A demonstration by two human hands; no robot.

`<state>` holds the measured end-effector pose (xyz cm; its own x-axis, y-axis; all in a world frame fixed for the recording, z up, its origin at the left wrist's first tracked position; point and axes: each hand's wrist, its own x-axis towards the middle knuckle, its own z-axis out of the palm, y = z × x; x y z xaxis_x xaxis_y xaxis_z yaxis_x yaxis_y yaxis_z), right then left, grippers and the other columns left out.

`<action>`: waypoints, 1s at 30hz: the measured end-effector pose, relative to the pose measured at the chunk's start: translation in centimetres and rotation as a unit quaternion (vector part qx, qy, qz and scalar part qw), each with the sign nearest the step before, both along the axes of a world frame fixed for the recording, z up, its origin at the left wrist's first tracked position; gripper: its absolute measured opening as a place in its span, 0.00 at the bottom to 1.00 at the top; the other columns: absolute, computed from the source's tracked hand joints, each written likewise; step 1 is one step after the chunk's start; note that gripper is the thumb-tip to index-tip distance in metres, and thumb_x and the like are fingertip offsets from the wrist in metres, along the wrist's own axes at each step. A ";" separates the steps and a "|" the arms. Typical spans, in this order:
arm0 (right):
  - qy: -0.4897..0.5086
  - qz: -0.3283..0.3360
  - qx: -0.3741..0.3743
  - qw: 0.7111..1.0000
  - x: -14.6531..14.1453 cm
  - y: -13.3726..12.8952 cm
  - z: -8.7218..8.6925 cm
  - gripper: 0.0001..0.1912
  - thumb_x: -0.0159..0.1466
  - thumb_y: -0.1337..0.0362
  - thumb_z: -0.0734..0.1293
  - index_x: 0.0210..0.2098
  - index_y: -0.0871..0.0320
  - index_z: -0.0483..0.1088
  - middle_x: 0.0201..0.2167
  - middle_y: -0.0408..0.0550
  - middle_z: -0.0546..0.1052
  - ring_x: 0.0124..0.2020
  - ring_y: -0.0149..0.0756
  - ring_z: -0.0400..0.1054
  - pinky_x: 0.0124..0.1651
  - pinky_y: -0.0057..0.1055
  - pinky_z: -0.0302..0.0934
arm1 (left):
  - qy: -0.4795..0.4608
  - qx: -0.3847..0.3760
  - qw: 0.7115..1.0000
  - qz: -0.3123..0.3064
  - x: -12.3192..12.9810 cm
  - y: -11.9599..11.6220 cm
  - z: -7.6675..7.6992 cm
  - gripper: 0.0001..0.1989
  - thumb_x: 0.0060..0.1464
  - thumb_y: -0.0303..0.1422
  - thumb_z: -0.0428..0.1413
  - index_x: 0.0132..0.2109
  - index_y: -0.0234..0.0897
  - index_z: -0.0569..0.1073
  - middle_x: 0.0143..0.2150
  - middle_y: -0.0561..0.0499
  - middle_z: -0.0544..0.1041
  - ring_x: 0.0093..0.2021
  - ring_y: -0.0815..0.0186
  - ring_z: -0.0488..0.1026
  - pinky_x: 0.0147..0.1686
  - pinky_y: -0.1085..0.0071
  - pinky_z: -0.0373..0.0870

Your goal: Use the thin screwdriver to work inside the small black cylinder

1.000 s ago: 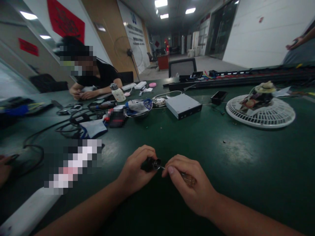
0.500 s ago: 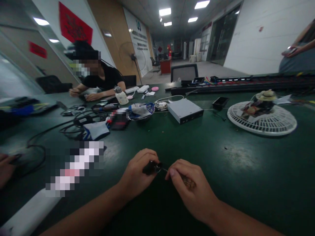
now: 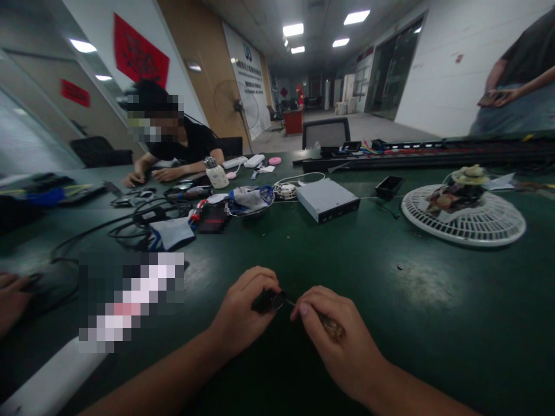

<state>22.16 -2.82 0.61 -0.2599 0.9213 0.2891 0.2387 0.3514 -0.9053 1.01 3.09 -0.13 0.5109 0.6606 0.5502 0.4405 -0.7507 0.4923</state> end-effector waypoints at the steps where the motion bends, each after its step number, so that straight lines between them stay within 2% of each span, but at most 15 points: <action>1: -0.001 0.012 0.001 1.000 0.0 0.0 0.0 0.16 0.75 0.61 0.59 0.36 0.55 0.75 0.34 0.48 0.77 0.38 0.38 0.72 0.42 0.37 0.63 | 0.001 0.004 1.000 -0.001 0.0 0.0 -0.1 0.14 0.50 0.16 0.57 0.40 0.39 0.71 0.42 0.48 0.76 0.44 0.59 0.74 0.42 0.62 0.71; 4: 0.013 0.039 0.013 0.999 0.1 -0.1 0.2 0.16 0.74 0.62 0.59 0.37 0.55 0.76 0.35 0.47 0.78 0.39 0.38 0.73 0.43 0.36 0.64 | -0.007 0.010 1.000 -0.010 0.0 0.0 -0.2 0.16 0.49 0.15 0.57 0.40 0.39 0.71 0.41 0.48 0.76 0.44 0.59 0.74 0.42 0.62 0.71; 8: 0.015 0.005 0.011 1.000 0.1 -0.1 0.1 0.14 0.74 0.62 0.59 0.39 0.54 0.76 0.37 0.47 0.78 0.40 0.38 0.73 0.44 0.36 0.64 | -0.016 0.006 1.000 -0.013 -0.1 0.1 -0.4 0.15 0.49 0.15 0.58 0.40 0.38 0.71 0.42 0.47 0.75 0.43 0.60 0.73 0.42 0.62 0.71; 13: -0.020 -0.009 0.003 1.000 0.1 0.0 -0.1 0.17 0.74 0.59 0.59 0.34 0.55 0.75 0.33 0.47 0.77 0.36 0.38 0.72 0.41 0.36 0.63 | 0.023 0.022 0.999 -0.004 0.0 0.1 -0.4 0.11 0.53 0.18 0.58 0.40 0.38 0.74 0.43 0.47 0.75 0.43 0.59 0.73 0.41 0.61 0.71; 17: 0.016 -0.090 0.022 0.996 0.4 -0.2 -0.3 0.19 0.73 0.56 0.60 0.29 0.55 0.71 0.28 0.45 0.74 0.30 0.37 0.69 0.34 0.34 0.61 | 0.028 0.021 0.999 0.005 -0.1 0.1 -0.1 0.14 0.53 0.18 0.58 0.43 0.39 0.75 0.45 0.47 0.76 0.44 0.58 0.73 0.42 0.60 0.72; 19: 0.021 -0.140 0.023 0.990 0.5 -0.2 -0.4 0.17 0.73 0.55 0.62 0.30 0.55 0.72 0.29 0.45 0.74 0.30 0.36 0.69 0.32 0.34 0.61 | 0.025 0.013 1.000 0.010 -0.1 0.0 -0.1 0.17 0.52 0.17 0.58 0.46 0.39 0.76 0.46 0.46 0.76 0.46 0.58 0.73 0.44 0.58 0.73; 22: 0.006 -0.164 0.009 0.986 0.4 0.0 -0.6 0.12 0.73 0.56 0.62 0.39 0.53 0.75 0.35 0.47 0.78 0.35 0.39 0.73 0.37 0.35 0.65 | 0.027 -0.005 0.999 0.029 -0.2 0.0 -0.1 0.20 0.50 0.16 0.58 0.48 0.40 0.76 0.48 0.46 0.76 0.48 0.57 0.74 0.47 0.56 0.74; 24: -0.030 -0.141 0.015 0.989 0.3 0.3 -0.8 0.09 0.72 0.59 0.63 0.43 0.52 0.74 0.42 0.49 0.80 0.44 0.42 0.74 0.45 0.40 0.68 | 0.032 -0.020 0.998 0.043 -0.1 0.1 -0.1 0.20 0.50 0.17 0.58 0.49 0.39 0.76 0.48 0.46 0.76 0.48 0.57 0.74 0.47 0.56 0.74; 26: -0.098 -0.113 0.029 0.988 0.1 0.6 -1.0 0.04 0.69 0.65 0.66 0.42 0.52 0.73 0.48 0.49 0.79 0.52 0.47 0.72 0.54 0.47 0.65 | 0.035 -0.032 0.997 0.052 0.0 0.1 -0.1 0.21 0.51 0.18 0.58 0.50 0.39 0.76 0.48 0.46 0.75 0.48 0.57 0.74 0.48 0.56 0.75; 27: -0.136 -0.101 0.036 0.985 0.1 0.8 -1.1 0.05 0.66 0.68 0.67 0.40 0.52 0.72 0.50 0.49 0.79 0.55 0.49 0.70 0.56 0.51 0.64 | 0.036 -0.036 0.997 0.055 0.0 0.1 -0.1 0.21 0.51 0.18 0.59 0.51 0.39 0.76 0.48 0.45 0.75 0.48 0.57 0.74 0.48 0.56 0.75; 30: -0.208 -0.073 0.047 0.974 -0.1 1.0 -1.3 0.10 0.61 0.75 0.68 0.36 0.52 0.68 0.49 0.49 0.79 0.55 0.51 0.70 0.53 0.53 0.65 | 0.038 -0.039 0.997 0.057 0.0 0.1 -0.1 0.20 0.54 0.21 0.59 0.53 0.39 0.75 0.50 0.45 0.76 0.49 0.57 0.75 0.50 0.55 0.75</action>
